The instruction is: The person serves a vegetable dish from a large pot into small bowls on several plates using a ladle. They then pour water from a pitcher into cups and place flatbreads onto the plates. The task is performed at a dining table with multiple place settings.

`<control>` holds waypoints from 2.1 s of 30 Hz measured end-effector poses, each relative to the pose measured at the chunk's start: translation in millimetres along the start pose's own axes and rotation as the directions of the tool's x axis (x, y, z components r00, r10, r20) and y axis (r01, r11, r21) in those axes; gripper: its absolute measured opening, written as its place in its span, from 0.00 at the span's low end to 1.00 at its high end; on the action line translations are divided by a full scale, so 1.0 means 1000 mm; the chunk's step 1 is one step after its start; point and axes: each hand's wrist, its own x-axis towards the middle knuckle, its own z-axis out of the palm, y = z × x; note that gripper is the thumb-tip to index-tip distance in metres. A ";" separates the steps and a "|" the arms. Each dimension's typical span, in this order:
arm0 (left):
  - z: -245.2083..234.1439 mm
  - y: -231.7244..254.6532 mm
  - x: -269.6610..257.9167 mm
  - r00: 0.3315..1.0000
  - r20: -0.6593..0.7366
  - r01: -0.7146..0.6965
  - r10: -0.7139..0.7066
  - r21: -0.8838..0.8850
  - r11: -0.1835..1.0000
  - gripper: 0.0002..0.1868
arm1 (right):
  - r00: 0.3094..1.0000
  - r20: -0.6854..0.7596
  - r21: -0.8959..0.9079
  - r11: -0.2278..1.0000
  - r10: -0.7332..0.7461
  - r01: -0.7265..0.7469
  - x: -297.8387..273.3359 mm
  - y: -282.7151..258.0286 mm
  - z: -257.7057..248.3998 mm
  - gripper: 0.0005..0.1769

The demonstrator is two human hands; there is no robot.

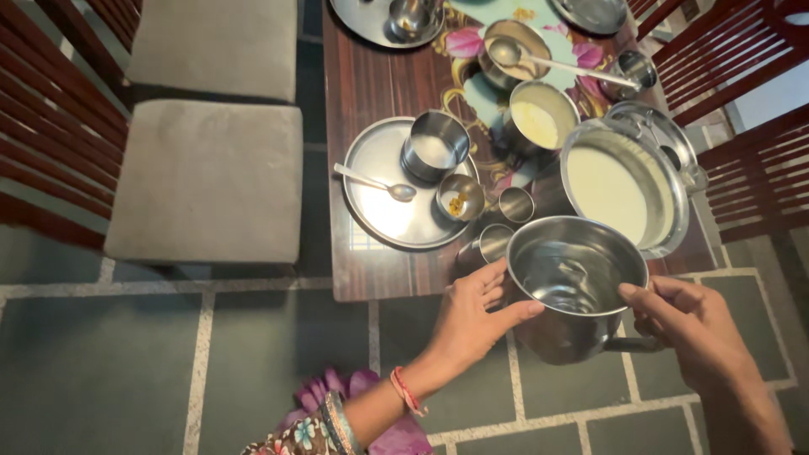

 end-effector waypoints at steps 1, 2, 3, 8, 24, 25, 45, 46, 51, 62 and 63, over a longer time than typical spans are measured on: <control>0.001 -0.006 0.000 1.000 -0.005 0.004 -0.004 -0.004 1.000 0.43 | 1.000 0.012 -0.041 0.999 -0.011 0.011 -0.002 0.000 -0.001 0.21; 0.003 -0.011 0.000 1.000 -0.010 0.009 -0.009 -0.009 1.000 0.43 | 0.999 0.025 -0.082 0.996 -0.021 0.023 -0.003 -0.001 -0.002 0.24; 0.004 -0.016 0.000 1.000 -0.014 0.024 -0.024 -0.009 1.000 0.43 | 1.000 0.029 -0.101 0.995 -0.011 0.013 -0.004 -0.002 -0.003 0.24; 0.011 -0.040 0.000 0.994 -0.020 0.107 -0.108 -0.036 0.994 0.46 | 0.997 0.048 -0.172 0.984 0.056 -0.047 -0.007 -0.004 -0.003 0.26; 0.024 -0.073 0.007 0.993 -0.073 0.081 -0.090 -0.113 0.990 0.41 | 0.983 0.031 -0.314 0.935 0.183 -0.165 0.013 -0.008 0.001 0.31; 0.023 -0.073 0.007 0.994 -0.070 0.072 -0.081 -0.116 0.991 0.40 | 0.983 0.031 -0.315 0.935 0.183 -0.164 0.014 -0.008 0.002 0.30; 0.026 -0.068 0.009 0.992 -0.069 0.089 -0.102 -0.170 0.981 0.32 | 0.977 0.046 -0.332 0.926 0.207 -0.180 0.030 -0.011 0.001 0.32; 0.026 -0.066 0.010 0.991 -0.074 0.096 -0.109 -0.159 0.983 0.32 | 0.976 0.052 -0.315 0.931 0.210 -0.183 0.030 -0.011 0.000 0.32; 0.026 -0.059 0.012 0.995 -0.048 0.071 -0.082 -0.193 0.979 0.30 | 0.978 0.071 -0.308 0.937 0.198 -0.168 0.031 -0.014 -0.002 0.32; 0.028 -0.054 0.015 0.995 -0.046 0.071 -0.084 -0.230 0.971 0.27 | 0.981 0.072 -0.284 0.946 0.183 -0.155 0.037 -0.012 -0.007 0.32; 0.029 -0.054 0.016 0.995 -0.049 0.074 -0.088 -0.233 0.970 0.27 | 0.979 0.070 -0.279 0.946 0.193 -0.167 0.039 -0.011 -0.008 0.31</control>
